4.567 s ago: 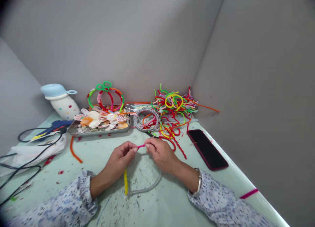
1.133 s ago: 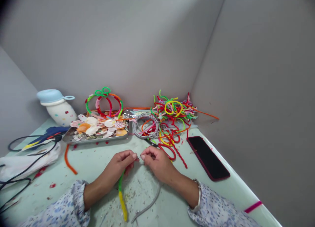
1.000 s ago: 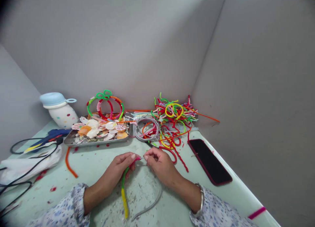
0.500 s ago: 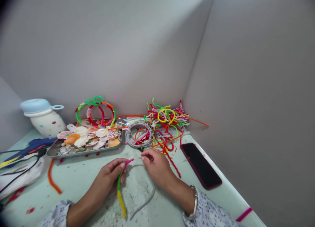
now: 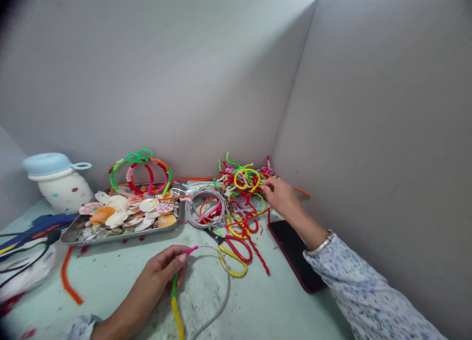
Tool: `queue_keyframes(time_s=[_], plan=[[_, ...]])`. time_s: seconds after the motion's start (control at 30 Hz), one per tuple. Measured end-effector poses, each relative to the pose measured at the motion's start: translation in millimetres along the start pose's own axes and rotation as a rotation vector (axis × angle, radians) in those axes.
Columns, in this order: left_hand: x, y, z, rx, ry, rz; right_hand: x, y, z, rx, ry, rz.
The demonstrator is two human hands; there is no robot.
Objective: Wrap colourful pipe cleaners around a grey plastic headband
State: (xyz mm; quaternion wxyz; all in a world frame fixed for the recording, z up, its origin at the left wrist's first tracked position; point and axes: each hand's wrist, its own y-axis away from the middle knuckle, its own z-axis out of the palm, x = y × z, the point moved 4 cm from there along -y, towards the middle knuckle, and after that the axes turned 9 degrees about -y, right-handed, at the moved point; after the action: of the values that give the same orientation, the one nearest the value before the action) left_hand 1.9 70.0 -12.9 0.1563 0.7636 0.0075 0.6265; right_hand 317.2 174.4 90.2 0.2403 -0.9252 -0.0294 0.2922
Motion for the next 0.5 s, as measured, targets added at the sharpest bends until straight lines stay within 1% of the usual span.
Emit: queue_keyframes(time_s=[0.07, 0.17, 0.3, 0.37, 0.5], plan=[[3, 1, -0.1, -0.002, -0.013, 0.004, 6, -19, -7, 0.076, -0.008, 0.054], [6, 3, 0.0, -0.003, -0.023, 0.002, 6, -48, -6, 0.117, -0.030, 0.080], [4, 2, 0.6, -0.010, -0.027, -0.007, 6, -85, 11, 0.061, -0.075, 0.088], [1, 1, 0.6, -0.021, -0.023, 0.006, 8, -99, 19, 0.037, -0.080, 0.098], [-2, 4, -0.7, -0.037, -0.022, 0.045, 9, -110, 30, -0.046, -0.087, 0.132]])
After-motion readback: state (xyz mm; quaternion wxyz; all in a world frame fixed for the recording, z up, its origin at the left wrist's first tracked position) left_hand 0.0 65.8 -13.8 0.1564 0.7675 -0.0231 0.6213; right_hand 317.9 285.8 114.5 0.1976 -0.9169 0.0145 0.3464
